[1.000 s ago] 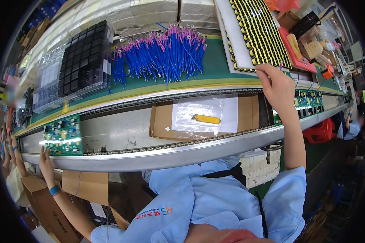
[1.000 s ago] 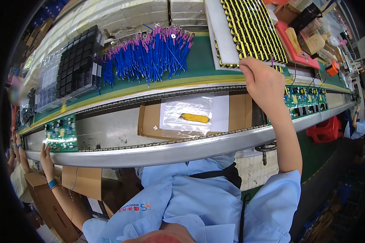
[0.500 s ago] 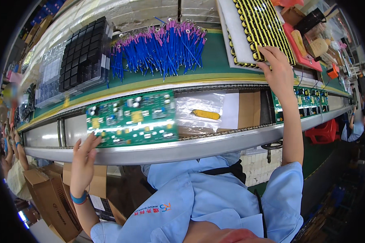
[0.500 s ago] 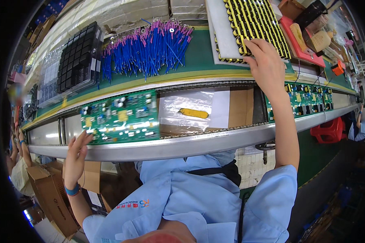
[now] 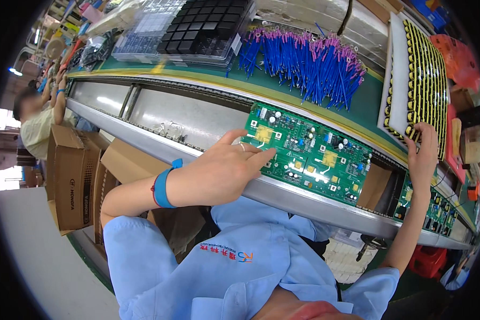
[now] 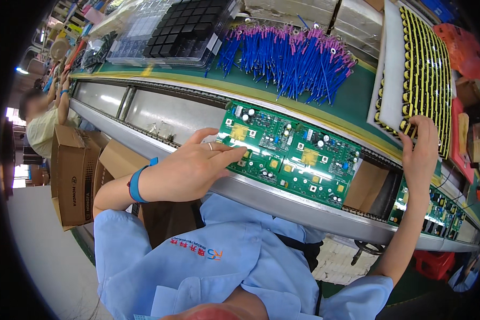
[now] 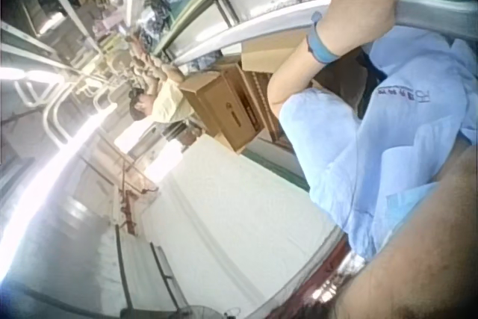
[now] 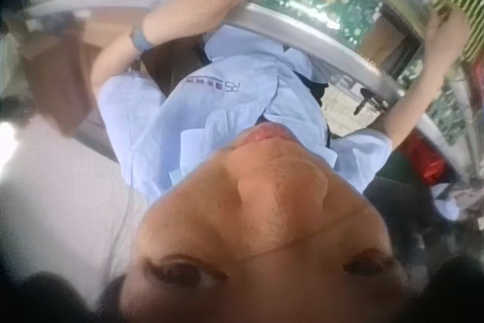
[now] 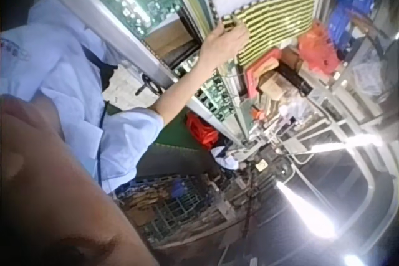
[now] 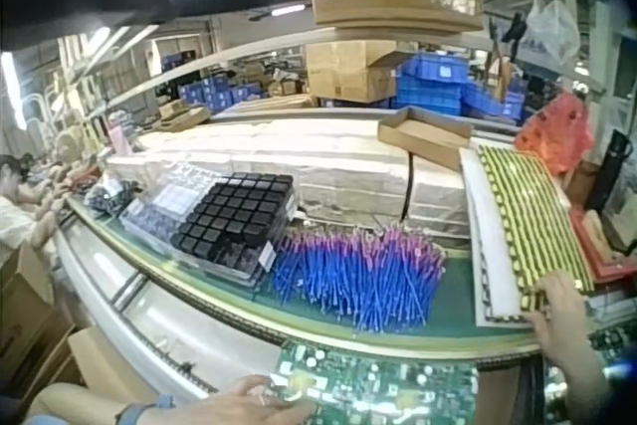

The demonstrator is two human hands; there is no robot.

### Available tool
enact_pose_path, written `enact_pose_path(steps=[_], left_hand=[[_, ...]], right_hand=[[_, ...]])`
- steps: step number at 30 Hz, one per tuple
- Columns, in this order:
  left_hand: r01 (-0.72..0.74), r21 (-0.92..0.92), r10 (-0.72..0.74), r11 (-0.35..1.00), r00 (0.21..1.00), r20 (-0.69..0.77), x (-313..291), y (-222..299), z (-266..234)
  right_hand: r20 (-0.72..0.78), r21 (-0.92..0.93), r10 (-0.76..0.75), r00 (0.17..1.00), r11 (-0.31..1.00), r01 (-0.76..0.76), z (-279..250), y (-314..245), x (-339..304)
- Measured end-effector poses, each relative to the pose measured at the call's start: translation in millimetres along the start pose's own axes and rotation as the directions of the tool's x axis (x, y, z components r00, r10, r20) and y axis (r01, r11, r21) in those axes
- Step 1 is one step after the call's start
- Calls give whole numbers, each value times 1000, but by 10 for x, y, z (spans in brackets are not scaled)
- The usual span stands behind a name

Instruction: Insert components into a printed circuit board on an electronics assembly line.

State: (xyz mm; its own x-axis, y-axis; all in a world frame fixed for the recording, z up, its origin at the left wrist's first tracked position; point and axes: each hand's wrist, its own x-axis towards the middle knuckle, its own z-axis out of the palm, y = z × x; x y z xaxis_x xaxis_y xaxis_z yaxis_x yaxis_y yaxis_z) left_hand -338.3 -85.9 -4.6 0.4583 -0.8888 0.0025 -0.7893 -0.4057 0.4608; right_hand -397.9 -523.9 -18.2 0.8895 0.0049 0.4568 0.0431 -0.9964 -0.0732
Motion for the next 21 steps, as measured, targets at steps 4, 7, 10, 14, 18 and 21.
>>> enact_pose_path(steps=[4, 7, 10, 14, 18, 21], left_hand=[[-45, 222, 71, 974, 991, -112, 323, -46, -255], [-106, 432, 251, 896, 922, -294, 825, -365, -383], [-206, 623, 501, 754, 795, -344, 1472, -739, -375], [-432, 642, 556, 633, 831, 11, 1830, -815, -441], [-530, 600, 599, 599, 794, 103, 1901, -746, -508], [-606, 535, 645, 589, 751, 141, 1923, -756, -487]], right_hand=[[-75, -63, -70, 995, 996, 65, 18, -98, -3], [-100, -48, -20, 995, 999, 15, 67, -84, -17], [-132, -7, -60, 989, 998, 59, 45, -44, 5], [-149, -42, -72, 986, 997, 66, 93, -35, 6], [-136, -179, -95, 986, 981, 69, 72, -28, -5], [-133, -131, -114, 985, 987, 96, 82, 61, -22]])
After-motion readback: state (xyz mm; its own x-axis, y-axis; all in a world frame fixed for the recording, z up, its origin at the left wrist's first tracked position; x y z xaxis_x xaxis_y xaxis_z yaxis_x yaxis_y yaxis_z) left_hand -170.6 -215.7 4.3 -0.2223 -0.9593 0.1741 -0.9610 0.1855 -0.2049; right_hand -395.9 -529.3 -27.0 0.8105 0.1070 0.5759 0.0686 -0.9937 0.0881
